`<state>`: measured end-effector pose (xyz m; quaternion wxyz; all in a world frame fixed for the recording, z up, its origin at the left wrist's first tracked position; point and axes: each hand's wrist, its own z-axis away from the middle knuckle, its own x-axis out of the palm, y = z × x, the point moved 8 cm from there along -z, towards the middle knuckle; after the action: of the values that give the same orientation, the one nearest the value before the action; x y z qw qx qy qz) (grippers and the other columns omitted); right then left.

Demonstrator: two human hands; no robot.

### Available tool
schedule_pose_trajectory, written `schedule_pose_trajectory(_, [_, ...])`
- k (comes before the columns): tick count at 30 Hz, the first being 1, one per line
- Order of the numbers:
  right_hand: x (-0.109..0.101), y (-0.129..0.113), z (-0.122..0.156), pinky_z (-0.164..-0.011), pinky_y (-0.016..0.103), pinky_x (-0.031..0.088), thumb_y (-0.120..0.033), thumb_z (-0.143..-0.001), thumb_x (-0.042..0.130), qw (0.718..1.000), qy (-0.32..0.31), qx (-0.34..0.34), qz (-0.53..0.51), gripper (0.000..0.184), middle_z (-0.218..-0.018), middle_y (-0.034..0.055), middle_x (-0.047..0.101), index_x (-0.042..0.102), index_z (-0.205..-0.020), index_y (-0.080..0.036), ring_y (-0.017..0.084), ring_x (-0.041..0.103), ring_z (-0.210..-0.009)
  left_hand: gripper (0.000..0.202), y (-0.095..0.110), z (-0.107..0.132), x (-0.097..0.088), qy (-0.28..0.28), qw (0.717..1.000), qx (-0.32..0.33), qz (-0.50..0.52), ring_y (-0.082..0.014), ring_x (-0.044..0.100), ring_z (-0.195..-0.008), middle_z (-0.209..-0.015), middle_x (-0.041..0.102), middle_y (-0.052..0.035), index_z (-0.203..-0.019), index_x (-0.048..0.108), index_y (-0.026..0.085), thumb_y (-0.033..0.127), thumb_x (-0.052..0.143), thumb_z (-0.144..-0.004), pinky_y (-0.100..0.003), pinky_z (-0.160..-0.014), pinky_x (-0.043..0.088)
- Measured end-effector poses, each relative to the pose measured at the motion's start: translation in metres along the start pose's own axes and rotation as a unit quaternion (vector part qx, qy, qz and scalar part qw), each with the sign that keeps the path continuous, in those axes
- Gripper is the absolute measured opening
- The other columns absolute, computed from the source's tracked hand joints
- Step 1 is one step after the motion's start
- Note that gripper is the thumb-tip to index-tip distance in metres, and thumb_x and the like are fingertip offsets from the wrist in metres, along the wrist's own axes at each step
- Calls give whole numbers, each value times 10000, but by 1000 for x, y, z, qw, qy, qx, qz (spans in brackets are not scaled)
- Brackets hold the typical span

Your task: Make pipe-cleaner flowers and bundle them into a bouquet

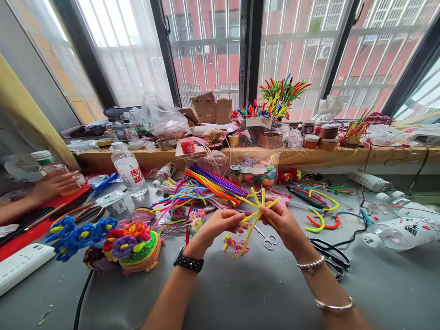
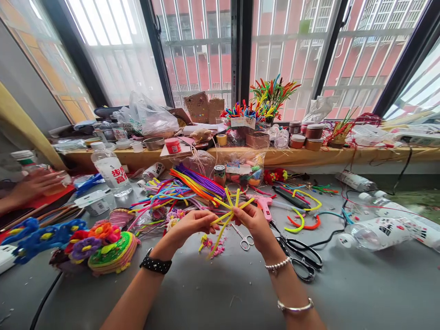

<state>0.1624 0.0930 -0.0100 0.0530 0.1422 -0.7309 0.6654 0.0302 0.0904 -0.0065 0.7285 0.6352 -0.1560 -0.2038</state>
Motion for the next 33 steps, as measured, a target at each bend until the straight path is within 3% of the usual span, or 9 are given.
schedule_pose_trajectory(4, [10, 0, 3, -514, 216, 330, -340, -655, 620, 998, -48, 18, 39, 199, -554, -22, 535, 565, -654, -149, 78, 434, -516, 282, 9, -1, -11, 73, 994, 53, 59, -88, 532, -597, -696, 605, -9, -832, 619, 146, 334, 628, -622, -206, -602, 398])
schedule_pose_trajectory(7, [20, 1, 6, -516, 221, 337, -340, -659, 616, 994, -77, 27, 72, 204, -540, -19, 537, 569, -652, -141, 83, 444, -513, 218, 13, 0, -16, 95, 989, 86, 68, -85, 520, -572, -633, 592, -1, -742, 629, 129, 304, 642, -612, -198, -583, 396])
schedule_pose_trajectory(19, [7, 2, 1, -513, 228, 339, -385, -612, 638, 997, 12, 7, 71, 259, -573, -2, 556, 555, -648, -141, 92, 440, -526, 192, 2, -8, -10, 105, 993, 54, -23, -85, 482, -467, -473, 558, 5, -565, 633, 111, 300, 663, -551, -195, -477, 349])
schedule_pose_trajectory(23, [8, 4, 1, -519, 230, 348, -390, -612, 634, 996, 7, 18, 84, 261, -568, -6, 550, 560, -644, -142, 93, 447, -523, 211, 1, -6, -18, 140, 987, 68, 26, -82, 485, -494, -524, 569, 1, -592, 619, 114, 324, 644, -582, -197, -505, 374])
schedule_pose_trajectory(29, [12, 5, 3, -519, 231, 351, -396, -629, 619, 995, -9, 27, 94, 266, -557, -9, 539, 568, -656, -136, 93, 444, -517, 227, 6, 1, -40, 227, 957, 125, 132, -73, 497, -546, -624, 566, 0, -664, 595, 119, 334, 638, -605, -201, -582, 411])
schedule_pose_trajectory(31, [12, 5, 3, -521, 232, 351, -396, -633, 616, 995, -9, 27, 91, 266, -558, -7, 539, 567, -656, -135, 93, 445, -518, 242, 7, 1, -38, 212, 958, 121, 147, -75, 511, -569, -660, 564, -1, -714, 591, 131, 361, 604, -641, -208, -608, 416])
schedule_pose_trajectory(33, [12, 4, 3, -525, 233, 352, -394, -638, 613, 996, -12, 22, 85, 263, -564, -4, 541, 565, -659, -135, 95, 449, -523, 276, 5, -2, -28, 157, 974, 92, 138, -83, 527, -596, -695, 567, -5, -813, 587, 148, 381, 575, -666, -220, -626, 418])
